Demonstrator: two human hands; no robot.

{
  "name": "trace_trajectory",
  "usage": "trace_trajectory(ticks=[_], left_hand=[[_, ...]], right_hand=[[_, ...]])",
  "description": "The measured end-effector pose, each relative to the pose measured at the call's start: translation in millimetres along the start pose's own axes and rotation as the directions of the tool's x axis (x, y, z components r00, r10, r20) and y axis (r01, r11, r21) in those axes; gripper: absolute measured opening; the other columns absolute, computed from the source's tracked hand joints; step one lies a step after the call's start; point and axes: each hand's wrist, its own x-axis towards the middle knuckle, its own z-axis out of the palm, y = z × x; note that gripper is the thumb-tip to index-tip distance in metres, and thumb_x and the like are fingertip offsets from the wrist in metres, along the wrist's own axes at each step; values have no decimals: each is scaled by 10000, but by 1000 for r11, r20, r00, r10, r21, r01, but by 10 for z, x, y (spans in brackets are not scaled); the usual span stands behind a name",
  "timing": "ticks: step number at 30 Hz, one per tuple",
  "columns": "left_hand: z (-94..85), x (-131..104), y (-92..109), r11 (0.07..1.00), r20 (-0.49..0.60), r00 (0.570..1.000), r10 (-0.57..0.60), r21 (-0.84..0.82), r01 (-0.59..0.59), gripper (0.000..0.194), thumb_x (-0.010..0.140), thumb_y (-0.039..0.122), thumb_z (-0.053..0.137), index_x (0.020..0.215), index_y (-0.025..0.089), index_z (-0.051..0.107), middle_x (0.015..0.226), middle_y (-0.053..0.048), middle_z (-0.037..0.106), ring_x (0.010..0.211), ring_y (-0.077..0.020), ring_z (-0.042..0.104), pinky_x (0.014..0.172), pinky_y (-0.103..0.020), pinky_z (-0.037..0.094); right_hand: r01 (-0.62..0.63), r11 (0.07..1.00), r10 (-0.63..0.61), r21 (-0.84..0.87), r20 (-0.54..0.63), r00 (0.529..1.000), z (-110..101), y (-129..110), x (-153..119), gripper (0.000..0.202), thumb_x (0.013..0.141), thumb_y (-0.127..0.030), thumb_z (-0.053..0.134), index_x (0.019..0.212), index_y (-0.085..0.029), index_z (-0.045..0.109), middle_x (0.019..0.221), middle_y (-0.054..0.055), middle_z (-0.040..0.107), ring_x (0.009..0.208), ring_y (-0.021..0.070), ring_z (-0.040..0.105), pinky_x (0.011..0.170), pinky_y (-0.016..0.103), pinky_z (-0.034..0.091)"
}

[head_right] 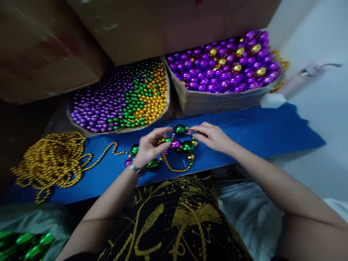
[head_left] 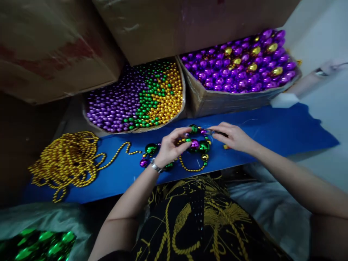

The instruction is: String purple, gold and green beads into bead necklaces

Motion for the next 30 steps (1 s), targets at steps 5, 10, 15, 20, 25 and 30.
trace_trajectory(ticks=[5,10,15,20,25,30], left_hand=[[-176,99,47,979,-119,993,-7,-205,-18,510,727,247,799,1212,255,640,1221,-67,660,883,-142,675,765,-259,581],[-175,144,-24,948,-173,985,-2,-313,-53,516,704,259,821,1190,287,649,1204,-50,667,866,-135,695,781,-264,592],[-47,68,-89,950,-91,992,-91,-305,59,528,702,219,816,1202,243,650,1225,-89,665,851,-134,694,764,-256,600],[43,36,-120,958,26,990,-135,-253,137,532,703,226,810,1211,224,650,1242,-108,662,884,-150,691,759,-258,608],[71,53,-192,958,50,989,-140,-244,148,546,700,247,814,1218,229,645,1247,-105,661,865,-144,691,779,-279,611],[95,67,-224,948,66,984,-167,-265,178,554,706,264,811,1230,229,634,1263,-104,653,864,-144,692,781,-283,607]], right_hand=[[-75,908,123,-413,90,988,-357,840,-706,472,970,-498,380,1257,-226,639,1020,106,632,928,210,582,810,329,479],[-43,744,234,-666,200,952,-345,1307,-1211,422,978,-469,385,1232,-265,654,957,86,670,837,200,542,696,279,410],[-76,685,241,-725,126,962,-190,1317,-1122,396,985,-393,384,1256,-240,630,1089,114,659,885,215,545,712,296,401],[117,737,79,-665,257,963,84,1063,-874,399,1001,-388,355,1272,-233,603,1115,97,659,919,209,553,740,298,406],[137,683,101,-718,278,955,259,929,-824,388,948,-155,361,1246,-197,605,1063,115,670,932,221,565,768,332,402],[31,828,106,-560,211,972,238,755,-682,322,946,-237,387,1185,-172,593,1089,128,647,961,242,599,792,353,454]])
